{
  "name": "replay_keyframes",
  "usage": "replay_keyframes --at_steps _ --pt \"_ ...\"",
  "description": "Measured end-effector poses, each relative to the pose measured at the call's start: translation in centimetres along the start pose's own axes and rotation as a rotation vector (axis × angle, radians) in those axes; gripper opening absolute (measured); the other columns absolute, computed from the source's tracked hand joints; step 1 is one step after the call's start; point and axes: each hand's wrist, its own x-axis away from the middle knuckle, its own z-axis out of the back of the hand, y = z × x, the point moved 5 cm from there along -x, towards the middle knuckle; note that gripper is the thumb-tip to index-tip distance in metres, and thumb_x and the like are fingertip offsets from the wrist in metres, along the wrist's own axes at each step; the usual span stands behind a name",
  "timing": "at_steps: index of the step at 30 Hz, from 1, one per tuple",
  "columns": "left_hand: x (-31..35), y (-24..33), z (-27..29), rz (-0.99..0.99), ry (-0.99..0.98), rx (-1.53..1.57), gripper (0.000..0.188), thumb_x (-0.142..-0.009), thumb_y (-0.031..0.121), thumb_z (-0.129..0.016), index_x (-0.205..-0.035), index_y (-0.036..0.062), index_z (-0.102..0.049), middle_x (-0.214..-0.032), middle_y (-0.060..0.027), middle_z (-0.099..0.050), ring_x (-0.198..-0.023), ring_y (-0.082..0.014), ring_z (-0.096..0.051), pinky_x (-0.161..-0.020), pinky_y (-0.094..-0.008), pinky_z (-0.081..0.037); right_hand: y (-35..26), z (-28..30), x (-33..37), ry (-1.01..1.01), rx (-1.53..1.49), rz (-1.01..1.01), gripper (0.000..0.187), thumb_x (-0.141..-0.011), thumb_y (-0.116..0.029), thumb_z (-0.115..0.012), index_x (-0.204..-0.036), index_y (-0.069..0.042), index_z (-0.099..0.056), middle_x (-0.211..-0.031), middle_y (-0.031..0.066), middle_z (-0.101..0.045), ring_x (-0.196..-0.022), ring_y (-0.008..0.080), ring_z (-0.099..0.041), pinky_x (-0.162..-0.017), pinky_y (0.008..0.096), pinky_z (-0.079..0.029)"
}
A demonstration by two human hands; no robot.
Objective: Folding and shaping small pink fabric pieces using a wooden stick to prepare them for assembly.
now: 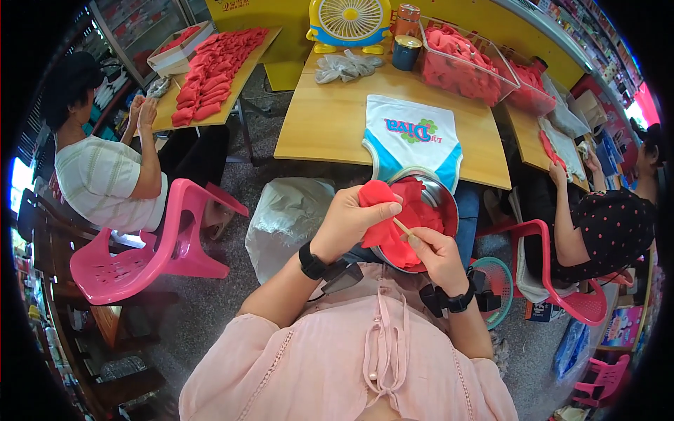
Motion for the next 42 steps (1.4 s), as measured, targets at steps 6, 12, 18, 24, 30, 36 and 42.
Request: replay_keyframes --at_steps 6,12,18,24,30,36,42 --pt "0.0 -0.3 -0.3 -0.037 0.043 0.049 0.018 -0.091 0.016 -0.068 -0.1 -0.0001 -0.068 -0.089 -0.0023 -0.068 -0.077 -0.007 -0.062 -0.069 -0.0224 -0.051 0.1 -0.7 0.0 0.055 -0.268 -0.062 0.024 -0.1 -0.019 -0.053 -0.104 0.002 -0.065 -0.064 -0.0058 -0.046 -0.054 0.0017 -0.036 -0.049 0.0196 -0.026" --pt "0.3 -0.4 0.6 -0.225 0.183 0.103 0.029 -0.098 0.026 -0.059 -0.105 -0.0013 -0.067 -0.085 -0.0003 -0.066 -0.07 -0.0038 -0.057 -0.059 -0.0199 -0.047 0.6 -1.4 0.4 -0.026 -0.49 -0.137 0.026 -0.101 -0.02 -0.05 -0.105 0.002 -0.063 -0.058 -0.0076 -0.038 -0.047 0.002 -0.028 -0.044 0.0212 -0.02" --pt "0.2 1.4 0.4 -0.319 0.212 0.148 0.023 -0.096 0.018 -0.061 -0.109 -0.001 -0.066 -0.098 -0.0063 -0.069 -0.089 -0.0099 -0.063 -0.079 -0.0232 -0.05 0.6 -1.0 0.2 -0.075 -0.471 -0.126 0.026 -0.102 -0.02 -0.05 -0.106 0.002 -0.062 -0.058 -0.0077 -0.038 -0.048 0.0015 -0.028 -0.044 0.0209 -0.02" --pt "0.3 0.8 1.9 -0.327 0.19 0.06 0.014 -0.093 0.012 -0.065 -0.098 -0.001 -0.068 -0.09 -0.0056 -0.069 -0.08 -0.0096 -0.064 -0.072 -0.0227 -0.049 0.6 -1.4 0.1 -0.08 -0.373 -0.111 0.026 -0.102 -0.02 -0.049 -0.105 0.002 -0.062 -0.058 -0.0078 -0.037 -0.048 0.0012 -0.028 -0.045 0.0208 -0.021" --pt "0.5 1.2 1.6 -0.409 0.233 0.268 0.013 -0.093 0.012 -0.065 -0.095 -0.0006 -0.068 -0.087 -0.0041 -0.069 -0.078 -0.0094 -0.063 -0.071 -0.0223 -0.049 1.1 -2.0 0.4 -0.1 -0.482 -0.133 0.025 -0.101 -0.02 -0.05 -0.106 0.001 -0.063 -0.06 -0.0083 -0.038 -0.049 0.001 -0.03 -0.045 0.02 -0.022" --pt "0.4 1.2 1.8 -0.293 0.191 0.262 0.012 -0.092 0.012 -0.066 -0.092 0.0 -0.068 -0.085 -0.0042 -0.068 -0.075 -0.0095 -0.063 -0.068 -0.0223 -0.048 1.3 -1.7 0.3 -0.187 -0.461 -0.229 0.024 -0.101 -0.019 -0.051 -0.104 0.001 -0.064 -0.059 -0.0073 -0.039 -0.049 0.0022 -0.03 -0.045 0.0207 -0.023" --pt "0.3 0.9 0.7 -0.142 0.067 -0.126 0.012 -0.087 0.012 -0.07 -0.088 0.0001 -0.068 -0.084 -0.0021 -0.065 -0.071 -0.0066 -0.059 -0.062 -0.0202 -0.045 1.1 -1.5 0.2 -0.201 -0.153 -0.158 0.024 -0.099 -0.016 -0.055 -0.106 0.004 -0.066 -0.081 -0.0016 -0.06 -0.074 0.0042 -0.053 -0.065 0.0195 -0.041"
